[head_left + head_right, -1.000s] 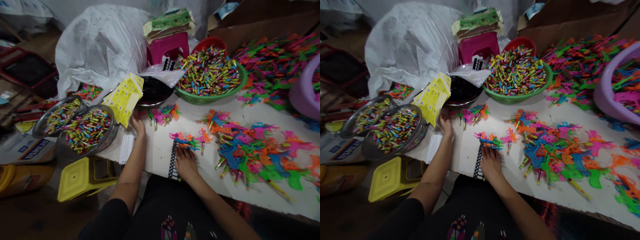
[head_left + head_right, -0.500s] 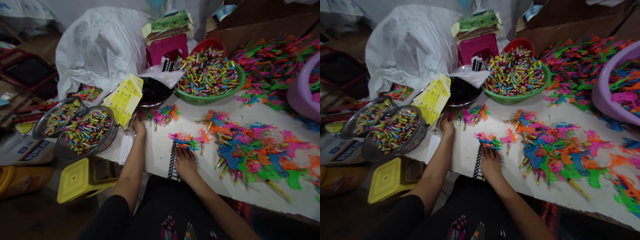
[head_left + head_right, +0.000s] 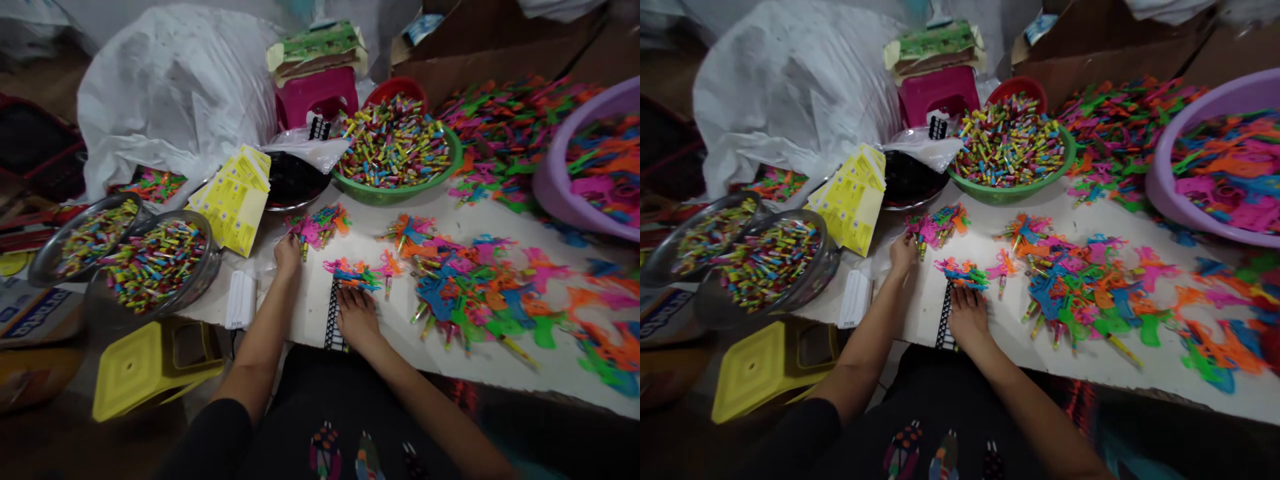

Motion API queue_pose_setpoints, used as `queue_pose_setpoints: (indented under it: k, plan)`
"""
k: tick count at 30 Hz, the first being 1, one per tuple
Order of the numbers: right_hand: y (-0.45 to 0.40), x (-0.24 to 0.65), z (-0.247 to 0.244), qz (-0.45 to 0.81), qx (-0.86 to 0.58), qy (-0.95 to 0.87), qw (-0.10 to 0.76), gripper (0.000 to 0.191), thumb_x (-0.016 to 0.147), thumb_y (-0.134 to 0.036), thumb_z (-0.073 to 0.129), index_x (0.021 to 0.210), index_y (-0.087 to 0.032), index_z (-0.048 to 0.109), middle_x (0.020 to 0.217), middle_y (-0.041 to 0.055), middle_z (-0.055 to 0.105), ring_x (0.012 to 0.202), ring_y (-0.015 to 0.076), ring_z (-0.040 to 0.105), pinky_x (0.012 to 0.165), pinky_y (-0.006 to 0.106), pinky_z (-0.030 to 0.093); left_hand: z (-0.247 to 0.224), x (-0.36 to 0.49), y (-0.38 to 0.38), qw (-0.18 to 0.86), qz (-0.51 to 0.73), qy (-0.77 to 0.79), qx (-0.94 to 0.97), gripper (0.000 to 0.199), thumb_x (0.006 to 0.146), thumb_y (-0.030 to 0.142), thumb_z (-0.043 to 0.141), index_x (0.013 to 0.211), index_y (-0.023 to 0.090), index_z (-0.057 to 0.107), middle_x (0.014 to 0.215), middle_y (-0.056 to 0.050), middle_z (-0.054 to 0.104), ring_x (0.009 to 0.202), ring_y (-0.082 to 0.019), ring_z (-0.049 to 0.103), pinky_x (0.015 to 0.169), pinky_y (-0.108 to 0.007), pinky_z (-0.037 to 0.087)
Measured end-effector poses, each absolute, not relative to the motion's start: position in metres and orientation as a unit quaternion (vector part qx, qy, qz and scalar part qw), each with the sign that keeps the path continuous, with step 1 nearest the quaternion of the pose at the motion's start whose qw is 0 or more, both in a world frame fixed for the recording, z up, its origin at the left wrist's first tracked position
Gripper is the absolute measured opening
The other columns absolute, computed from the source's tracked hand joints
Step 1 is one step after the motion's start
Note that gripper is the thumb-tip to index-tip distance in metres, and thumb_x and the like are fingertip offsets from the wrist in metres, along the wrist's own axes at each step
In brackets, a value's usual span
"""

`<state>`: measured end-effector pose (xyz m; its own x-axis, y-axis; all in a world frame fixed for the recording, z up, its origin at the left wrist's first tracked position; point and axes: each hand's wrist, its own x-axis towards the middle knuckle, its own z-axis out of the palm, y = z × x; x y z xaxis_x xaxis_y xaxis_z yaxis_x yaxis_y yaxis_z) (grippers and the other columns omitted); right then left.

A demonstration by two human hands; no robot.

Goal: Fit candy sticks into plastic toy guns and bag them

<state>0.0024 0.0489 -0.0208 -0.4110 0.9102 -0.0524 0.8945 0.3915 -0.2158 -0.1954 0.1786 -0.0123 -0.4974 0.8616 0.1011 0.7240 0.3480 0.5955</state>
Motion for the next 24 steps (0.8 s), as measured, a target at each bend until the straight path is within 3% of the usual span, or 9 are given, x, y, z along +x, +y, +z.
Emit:
queue_pose_setpoints:
  k: [3,7,10,13,16,18,20,24]
  plan:
    - [0.05,0.001,-0.019,0.121,-0.542,-0.831,0.035,0.049,0.08,-0.025,0.04,0.128,-0.015,0.043,0.133,0.0072,0.044,0.123,0.0243,0.036,0.103,0.042,0.019,-0.02,-0.183,0.164,0.074,0.295,0.77,0.561,0.032,0.075,0.028,0.053,0.104,0.013,0.059,0.115,-0.015,0.056,0.111,-0.026,0.047,0.096,-0.039,0.033]
    - [0.055,-0.002,-0.016,0.134,-0.543,-0.828,0.04,0.049,0.08,-0.024,0.041,0.127,-0.014,0.044,0.134,0.0085,0.042,0.124,0.0255,0.035,0.103,0.044,0.02,-0.031,-0.17,0.156,0.053,0.281,0.701,0.653,0.028,0.077,0.023,0.051,0.101,0.012,0.06,0.122,-0.016,0.05,0.114,-0.026,0.044,0.098,-0.04,0.031]
    - [0.056,0.008,-0.007,0.154,-0.525,-0.834,0.068,0.047,0.078,-0.023,0.043,0.124,-0.013,0.047,0.132,0.0096,0.044,0.123,0.0252,0.037,0.102,0.044,0.024,-0.025,-0.171,0.157,0.067,0.299,0.695,0.65,0.025,0.08,0.018,0.046,0.096,0.01,0.061,0.119,-0.016,0.052,0.112,-0.025,0.045,0.098,-0.04,0.031]
    - [0.051,0.033,0.005,0.181,-0.494,-0.834,0.168,0.039,0.08,-0.023,0.042,0.116,-0.016,0.055,0.125,0.0079,0.052,0.117,0.0204,0.045,0.099,0.037,0.032,-0.008,-0.176,0.136,0.061,0.339,0.692,0.634,0.023,0.079,0.018,0.047,0.095,0.011,0.062,0.112,-0.013,0.057,0.108,-0.023,0.048,0.095,-0.039,0.034]
    - [0.046,0.064,0.013,0.203,-0.552,-0.765,0.262,0.031,0.082,-0.025,0.038,0.098,-0.018,0.064,0.101,0.0062,0.066,0.094,0.016,0.059,0.085,0.029,0.043,0.007,-0.166,0.089,0.139,0.328,0.682,0.639,0.021,0.08,0.027,0.046,0.088,0.016,0.063,0.086,-0.006,0.065,0.081,-0.017,0.058,0.076,-0.029,0.045]
    - [0.045,0.078,0.013,0.215,-0.626,-0.705,0.254,0.029,0.081,-0.028,0.039,0.085,-0.018,0.066,0.084,0.0059,0.069,0.076,0.0153,0.062,0.072,0.026,0.045,0.011,-0.147,0.055,0.232,0.289,0.649,0.664,0.021,0.081,0.031,0.047,0.082,0.018,0.063,0.078,-0.003,0.065,0.069,-0.013,0.058,0.067,-0.023,0.045]
    - [0.046,0.082,0.01,0.221,-0.67,-0.675,0.215,0.028,0.08,-0.031,0.04,0.077,-0.018,0.065,0.075,0.0054,0.068,0.067,0.0151,0.06,0.065,0.025,0.043,0.011,-0.12,0.03,0.289,0.239,0.61,0.697,0.022,0.079,0.035,0.05,0.083,0.019,0.064,0.079,-0.003,0.066,0.071,-0.013,0.059,0.066,-0.022,0.044]
    - [0.052,0.081,0.006,0.223,-0.694,-0.663,0.173,0.027,0.08,-0.032,0.041,0.077,-0.019,0.064,0.075,0.0038,0.068,0.068,0.015,0.06,0.065,0.023,0.041,0.009,-0.081,0.015,0.286,0.064,0.605,0.74,0.024,0.072,0.038,0.058,0.08,0.016,0.064,0.081,-0.009,0.065,0.075,-0.02,0.06,0.064,-0.027,0.043]
